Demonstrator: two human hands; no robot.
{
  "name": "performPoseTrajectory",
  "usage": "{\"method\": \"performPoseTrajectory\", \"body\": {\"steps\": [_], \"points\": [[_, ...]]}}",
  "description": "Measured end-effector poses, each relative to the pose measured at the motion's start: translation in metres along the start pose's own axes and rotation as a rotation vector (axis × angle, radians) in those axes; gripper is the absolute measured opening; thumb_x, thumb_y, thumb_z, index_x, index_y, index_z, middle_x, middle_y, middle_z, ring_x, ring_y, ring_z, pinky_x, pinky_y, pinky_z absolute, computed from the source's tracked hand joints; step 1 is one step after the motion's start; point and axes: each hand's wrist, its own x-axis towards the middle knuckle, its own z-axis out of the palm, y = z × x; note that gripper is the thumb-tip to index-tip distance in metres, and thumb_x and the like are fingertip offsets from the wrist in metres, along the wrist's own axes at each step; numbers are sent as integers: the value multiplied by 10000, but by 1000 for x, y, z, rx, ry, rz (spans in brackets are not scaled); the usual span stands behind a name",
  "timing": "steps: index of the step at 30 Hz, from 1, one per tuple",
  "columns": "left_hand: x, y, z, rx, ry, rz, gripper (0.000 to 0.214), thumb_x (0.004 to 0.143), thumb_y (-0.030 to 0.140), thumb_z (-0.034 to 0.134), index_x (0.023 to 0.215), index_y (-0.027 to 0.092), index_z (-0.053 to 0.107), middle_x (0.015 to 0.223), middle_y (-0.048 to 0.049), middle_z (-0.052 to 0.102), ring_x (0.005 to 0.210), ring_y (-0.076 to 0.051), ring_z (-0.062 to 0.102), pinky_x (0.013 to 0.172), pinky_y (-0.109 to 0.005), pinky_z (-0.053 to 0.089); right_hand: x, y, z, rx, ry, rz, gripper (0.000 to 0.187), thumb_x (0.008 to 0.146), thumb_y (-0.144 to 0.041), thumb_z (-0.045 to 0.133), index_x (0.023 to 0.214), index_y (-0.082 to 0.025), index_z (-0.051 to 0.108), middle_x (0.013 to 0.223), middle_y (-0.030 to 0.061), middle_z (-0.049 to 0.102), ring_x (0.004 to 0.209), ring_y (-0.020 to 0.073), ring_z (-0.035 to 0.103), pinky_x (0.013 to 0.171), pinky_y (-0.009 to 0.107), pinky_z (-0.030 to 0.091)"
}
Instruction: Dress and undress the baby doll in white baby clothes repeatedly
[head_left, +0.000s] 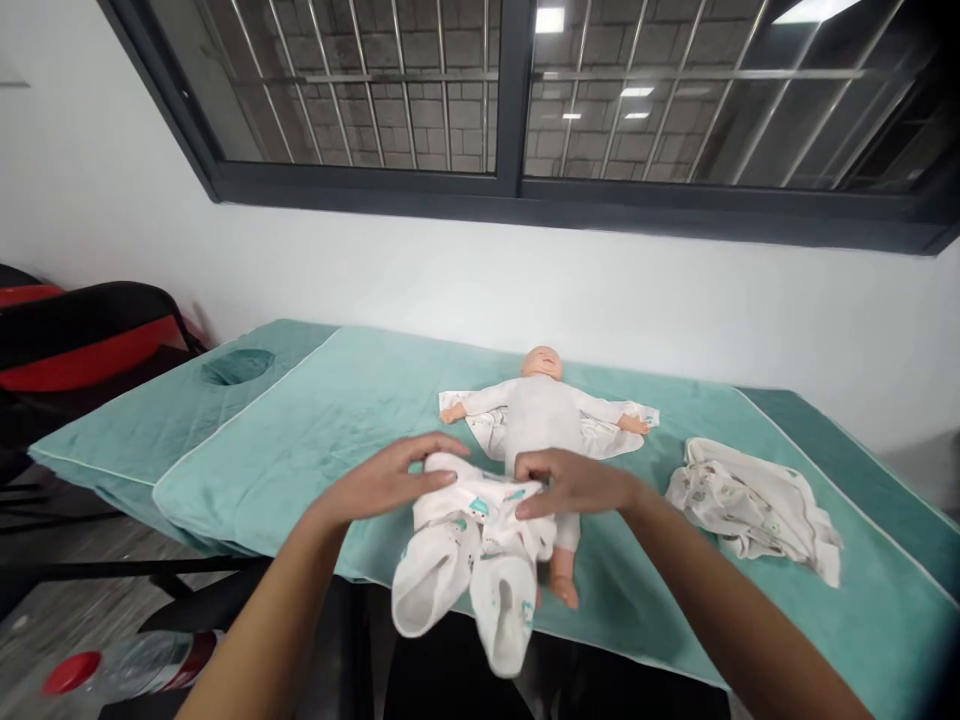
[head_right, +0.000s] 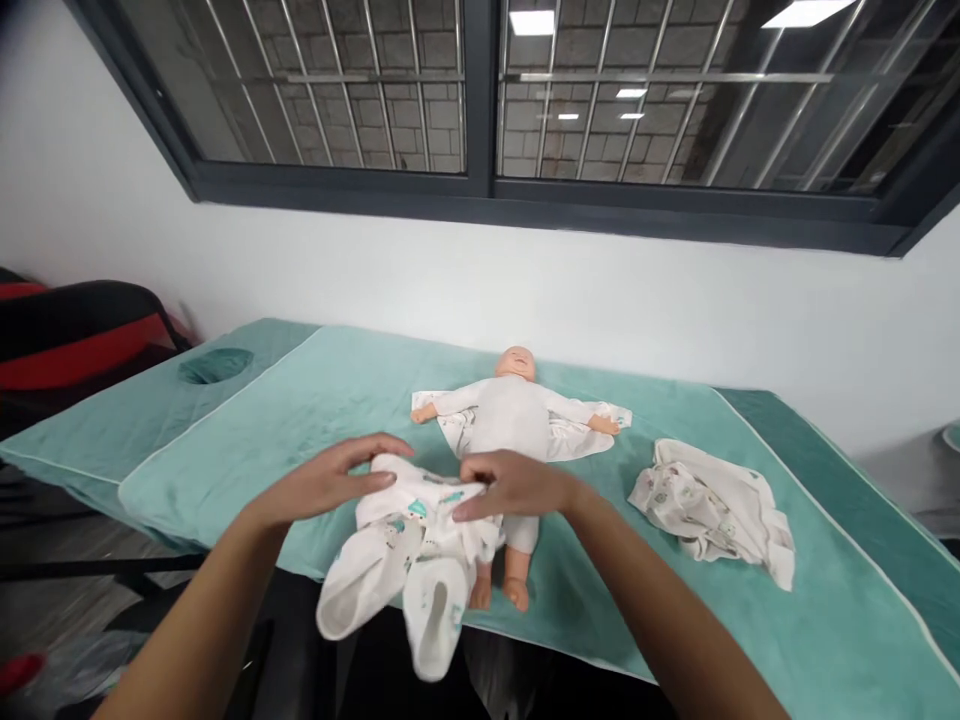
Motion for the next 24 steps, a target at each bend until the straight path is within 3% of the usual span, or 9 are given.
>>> {"method": "performPoseTrajectory", "body": {"steps": [3, 6, 8, 10, 13, 16, 18, 21, 24], "points": [[9, 21, -19, 193, 243, 30, 287, 912, 423, 599, 1132, 257, 678, 1142, -38, 676, 1034, -216, 617, 925, -342, 498, 17, -23, -25, -85, 135, -67, 372, 809, -463, 716, 720, -205, 463, 724, -44, 381, 656, 115, 339, 603, 264, 270], [23, 31, -23, 76, 580, 244, 299, 887, 378, 649, 1151, 237, 641, 1145, -60, 657, 1073, -214, 607, 942, -351, 507, 29, -43, -35, 27, 458, -162, 325, 809, -417, 710, 721, -214, 473, 752, -27, 433, 704, 137, 414, 633, 269, 327], [35, 29, -14, -82, 703, 381, 491, 842, 365, 710, 1292, 271, 537, 1316, -84, 577, 1201, -236, 560, 959, -363, 514, 38, -53, -34, 236, 630, -215, 327, 812, -464, 706, 757, -228, 486, 767, -17, 470, 734, 157, 460, 658, 283, 379], [50, 23, 7, -181, 691, 426, 800, 763, 367, 790, 1439, 322, 364, 1517, -98, 396, 1349, -272, 455, 1017, -392, 492, 50, -59, -29, 485, 707, -265, 351, 814, -535, 697, 814, -245, 499, 795, -8, 505, 751, 173, 498, 675, 304, 426], [70, 8, 53, -201, 596, 277, 1041, 665, 364, 856, 1506, 265, 250, 1556, -130, 340, 1395, -310, 406, 1118, -444, 407, 67, -55, -20, 722, 736, -341, 364, 827, -567, 682, 835, -255, 495, 807, -15, 509, 732, 161, 516, 665, 300, 453], [82, -11, 84, -338, 567, 114, 698, 755, 334, 756, 1373, 186, 470, 1364, -121, 568, 1251, -297, 548, 1067, -440, 443, 74, -34, -20, 647, 695, -321, 367, 845, -551, 670, 774, -242, 484, 743, -36, 472, 676, 136, 492, 632, 270, 441], [83, -27, 87, -487, 638, 25, 507, 770, 316, 708, 1238, 177, 574, 1227, -95, 655, 1111, -272, 626, 980, -411, 494, 70, -12, -23, 507, 675, -247, 356, 854, -549, 652, 772, -235, 507, 794, -28, 531, 741, 145, 536, 693, 281, 467], [78, -58, 75, -629, 816, -175, 550, 747, 288, 669, 1272, 200, 530, 1093, -62, 693, 894, -222, 671, 810, -355, 538, 60, 32, -32, 271, 698, -96, 322, 862, -529, 622, 787, -224, 554, 1114, 29, 628, 1028, 201, 590, 902, 361, 474], [69, -93, 67, -460, 773, -336, 551, 710, 229, 653, 1249, 185, 547, 998, -56, 693, 823, -223, 662, 761, -357, 543, 56, 83, -45, 16, 811, 84, 268, 852, -489, 600, 828, -223, 593, 1231, 70, 634, 1162, 237, 576, 1011, 418, 430]]}}
